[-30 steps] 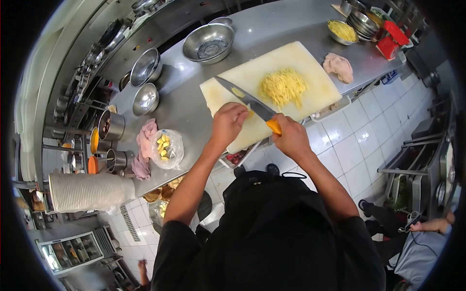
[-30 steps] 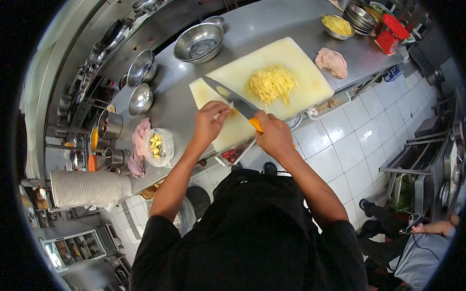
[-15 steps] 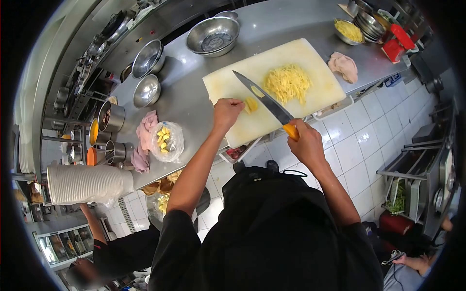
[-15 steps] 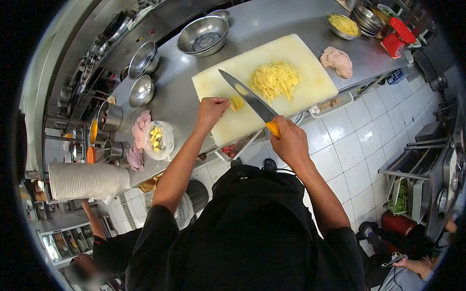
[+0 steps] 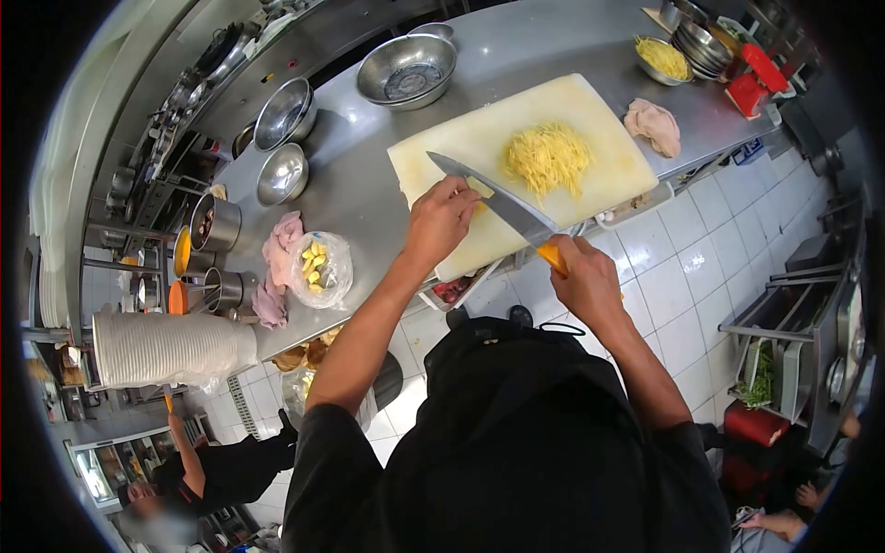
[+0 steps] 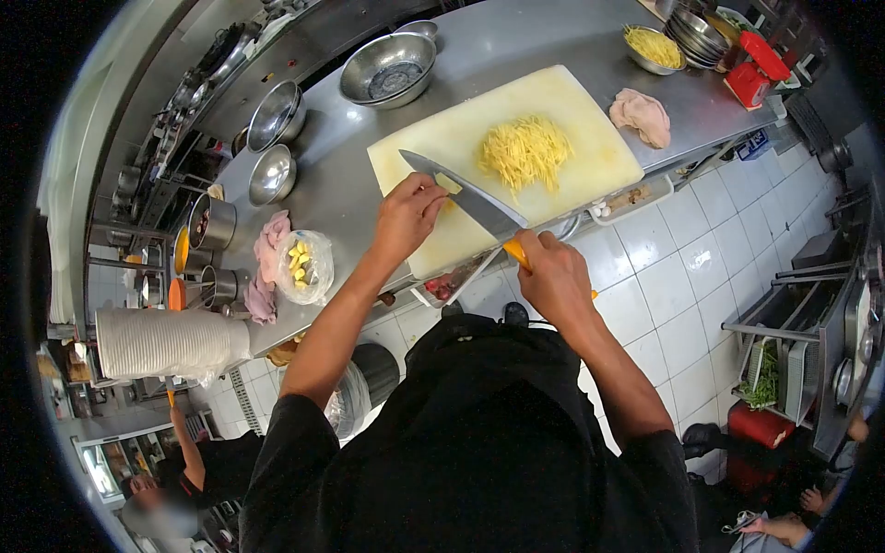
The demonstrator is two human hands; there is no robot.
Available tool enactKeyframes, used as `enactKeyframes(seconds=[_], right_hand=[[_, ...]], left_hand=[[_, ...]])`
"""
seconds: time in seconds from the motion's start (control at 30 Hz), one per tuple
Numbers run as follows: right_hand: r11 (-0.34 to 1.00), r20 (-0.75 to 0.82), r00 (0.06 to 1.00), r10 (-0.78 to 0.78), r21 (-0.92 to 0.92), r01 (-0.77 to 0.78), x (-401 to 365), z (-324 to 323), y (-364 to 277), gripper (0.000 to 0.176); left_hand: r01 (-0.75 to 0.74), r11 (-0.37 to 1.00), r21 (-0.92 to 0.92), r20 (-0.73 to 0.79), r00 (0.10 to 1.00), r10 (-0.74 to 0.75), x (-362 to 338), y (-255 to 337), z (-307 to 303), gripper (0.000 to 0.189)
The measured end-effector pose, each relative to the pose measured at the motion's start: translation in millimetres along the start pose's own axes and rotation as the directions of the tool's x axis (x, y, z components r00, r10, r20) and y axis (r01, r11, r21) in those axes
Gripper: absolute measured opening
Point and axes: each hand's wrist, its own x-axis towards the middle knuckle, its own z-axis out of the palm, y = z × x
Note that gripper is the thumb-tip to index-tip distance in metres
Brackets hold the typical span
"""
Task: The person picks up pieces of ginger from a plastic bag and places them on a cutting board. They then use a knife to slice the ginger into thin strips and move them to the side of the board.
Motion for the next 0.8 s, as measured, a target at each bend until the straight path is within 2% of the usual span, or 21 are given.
enactKeyframes(seconds=[0.23, 0.33, 0.37, 0.43, 0.47, 0.53, 0.63, 0.73, 0.77, 0.8], right_hand=[[1.000, 0.010, 1.000, -0.002, -0.003, 0.002, -2, 0, -1, 0.036], [1.000, 0.023, 0.999, 0.024, 0.000, -0.024, -2, -2, -2, 0.036], [0.999, 0.028, 0.999, 0.045, 0.003, -0.045, -2, -4, -3, 0.037], [0.997, 0.019, 0.997, 0.080, 0.014, -0.080, -2, -5, -2, 0.036], [0.995, 0.008, 0.996, 0.092, 0.023, -0.092, -3, -6, 1, 0.035], [0.992, 0.003, 0.993, 0.117, 0.047, -0.117, -4, -7, 5, 0.035], [0.986, 0.016, 0.989, 0.145, 0.075, -0.146, -6, -5, 6, 0.036], [0.987, 0.027, 0.989, 0.146, 0.060, -0.148, -8, -2, 6, 0.038], [0.988, 0.031, 0.989, 0.146, 0.040, -0.147, -8, -2, 5, 0.039], [0.989, 0.034, 0.989, 0.147, 0.021, -0.147, -8, -2, 4, 0.041]], left_hand=[[-0.161, 0.985, 0.058, 0.057, 0.986, 0.158, 4, -5, -5, 0.009], [-0.175, 0.984, 0.037, 0.006, 0.985, 0.175, 4, -8, -5, 0.009], [-0.028, 0.996, -0.083, -0.017, 0.999, 0.027, 3, -9, -4, 0.009], [0.252, 0.913, -0.320, -0.004, 0.964, -0.267, -1, -9, 1, 0.009], [0.428, 0.792, -0.436, 0.081, 0.895, -0.439, -1, -9, 3, 0.010], [0.699, 0.416, -0.582, 0.300, 0.660, -0.689, -1, -10, 6, 0.012], [0.752, 0.208, -0.625, 0.400, 0.537, -0.742, -3, -21, 17, 0.016], [0.781, 0.189, -0.595, 0.425, 0.506, -0.750, -4, -30, 26, 0.019], [0.707, 0.465, -0.533, 0.261, 0.661, -0.704, -7, -30, 28, 0.021], [0.580, 0.701, -0.415, 0.114, 0.798, -0.592, -9, -24, 27, 0.023]])
